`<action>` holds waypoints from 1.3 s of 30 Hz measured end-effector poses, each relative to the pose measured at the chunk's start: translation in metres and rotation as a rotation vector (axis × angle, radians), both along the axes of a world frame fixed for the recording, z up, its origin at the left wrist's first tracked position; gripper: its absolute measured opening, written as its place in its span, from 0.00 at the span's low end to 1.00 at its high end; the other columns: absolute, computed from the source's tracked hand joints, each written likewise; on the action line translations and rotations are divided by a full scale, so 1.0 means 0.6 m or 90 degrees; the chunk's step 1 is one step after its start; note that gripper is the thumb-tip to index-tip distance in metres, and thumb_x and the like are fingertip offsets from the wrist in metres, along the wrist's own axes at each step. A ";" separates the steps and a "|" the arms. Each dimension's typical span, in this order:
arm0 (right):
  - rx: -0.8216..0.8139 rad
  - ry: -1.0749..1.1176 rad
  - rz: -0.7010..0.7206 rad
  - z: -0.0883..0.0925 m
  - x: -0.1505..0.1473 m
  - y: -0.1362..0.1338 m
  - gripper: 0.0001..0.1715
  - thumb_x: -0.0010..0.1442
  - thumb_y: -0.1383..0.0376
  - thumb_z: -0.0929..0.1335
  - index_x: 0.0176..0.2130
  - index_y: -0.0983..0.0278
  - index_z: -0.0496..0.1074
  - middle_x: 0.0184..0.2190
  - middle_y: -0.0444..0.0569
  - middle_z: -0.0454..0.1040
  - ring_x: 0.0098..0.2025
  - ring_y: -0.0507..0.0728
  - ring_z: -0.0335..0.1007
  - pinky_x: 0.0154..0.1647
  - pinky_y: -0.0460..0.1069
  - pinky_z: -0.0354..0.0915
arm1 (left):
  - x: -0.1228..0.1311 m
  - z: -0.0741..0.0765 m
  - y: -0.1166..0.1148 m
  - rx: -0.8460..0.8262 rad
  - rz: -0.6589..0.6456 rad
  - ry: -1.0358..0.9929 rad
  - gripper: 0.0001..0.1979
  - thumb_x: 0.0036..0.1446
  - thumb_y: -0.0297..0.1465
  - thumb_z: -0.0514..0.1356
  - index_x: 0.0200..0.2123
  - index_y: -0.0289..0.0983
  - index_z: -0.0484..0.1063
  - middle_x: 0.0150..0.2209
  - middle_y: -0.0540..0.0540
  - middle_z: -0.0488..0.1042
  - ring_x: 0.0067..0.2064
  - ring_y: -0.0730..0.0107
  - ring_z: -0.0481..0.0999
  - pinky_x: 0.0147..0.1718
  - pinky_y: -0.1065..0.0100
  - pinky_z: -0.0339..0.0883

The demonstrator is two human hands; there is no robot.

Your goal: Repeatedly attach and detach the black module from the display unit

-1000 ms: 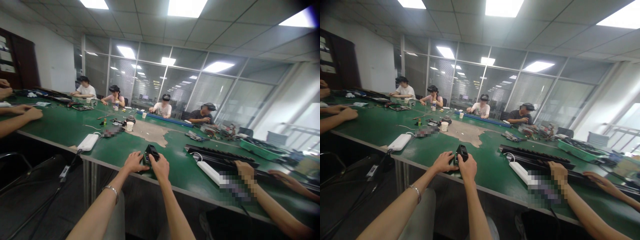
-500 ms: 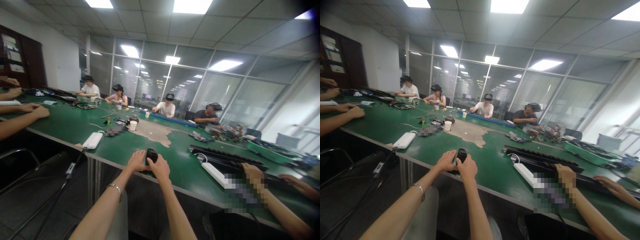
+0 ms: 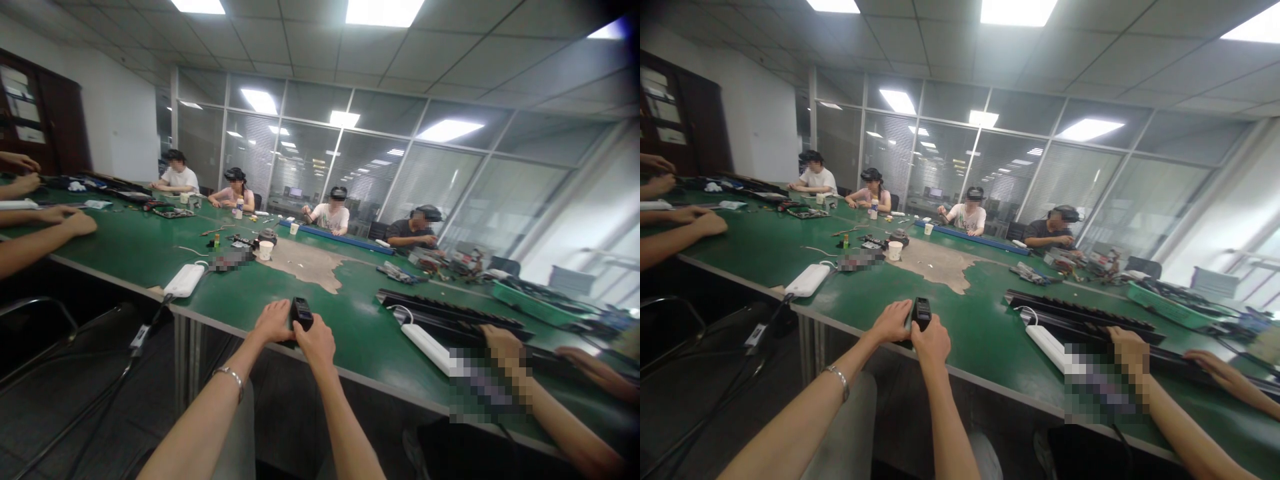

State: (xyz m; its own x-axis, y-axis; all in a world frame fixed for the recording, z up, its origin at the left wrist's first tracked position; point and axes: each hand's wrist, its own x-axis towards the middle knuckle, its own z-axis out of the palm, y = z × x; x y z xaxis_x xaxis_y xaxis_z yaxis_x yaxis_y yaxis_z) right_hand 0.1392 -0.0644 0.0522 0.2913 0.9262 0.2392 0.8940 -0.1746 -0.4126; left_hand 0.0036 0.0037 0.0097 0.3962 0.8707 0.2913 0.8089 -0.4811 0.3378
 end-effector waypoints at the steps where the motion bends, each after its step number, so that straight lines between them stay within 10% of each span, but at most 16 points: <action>1: -0.001 -0.001 -0.003 -0.004 0.000 0.000 0.26 0.57 0.49 0.65 0.48 0.63 0.69 0.37 0.56 0.77 0.43 0.62 0.75 0.40 0.52 0.66 | 0.000 0.000 0.001 -0.004 -0.002 0.002 0.45 0.47 0.49 0.60 0.64 0.38 0.49 0.65 0.37 0.55 0.64 0.46 0.56 0.61 0.52 0.50; 15: 0.005 0.010 0.005 -0.001 -0.003 0.009 0.24 0.57 0.49 0.65 0.46 0.62 0.71 0.38 0.56 0.77 0.43 0.62 0.74 0.41 0.52 0.65 | -0.001 -0.008 0.005 0.002 -0.012 -0.002 0.53 0.45 0.55 0.59 0.66 0.33 0.45 0.66 0.34 0.53 0.65 0.46 0.55 0.62 0.52 0.49; 24: 0.184 0.123 0.006 0.027 0.036 0.021 0.26 0.58 0.49 0.64 0.51 0.61 0.70 0.41 0.53 0.77 0.46 0.60 0.73 0.46 0.49 0.63 | -0.003 0.000 -0.001 0.005 -0.013 -0.011 0.52 0.44 0.63 0.56 0.65 0.39 0.49 0.66 0.38 0.55 0.65 0.46 0.55 0.61 0.53 0.50; 39: 0.118 0.011 -0.092 -0.068 0.091 0.016 0.37 0.59 0.48 0.64 0.59 0.70 0.63 0.46 0.61 0.74 0.49 0.64 0.70 0.48 0.52 0.61 | 0.002 0.000 0.002 0.000 -0.010 0.003 0.50 0.46 0.64 0.53 0.64 0.39 0.50 0.66 0.38 0.54 0.65 0.46 0.55 0.61 0.52 0.50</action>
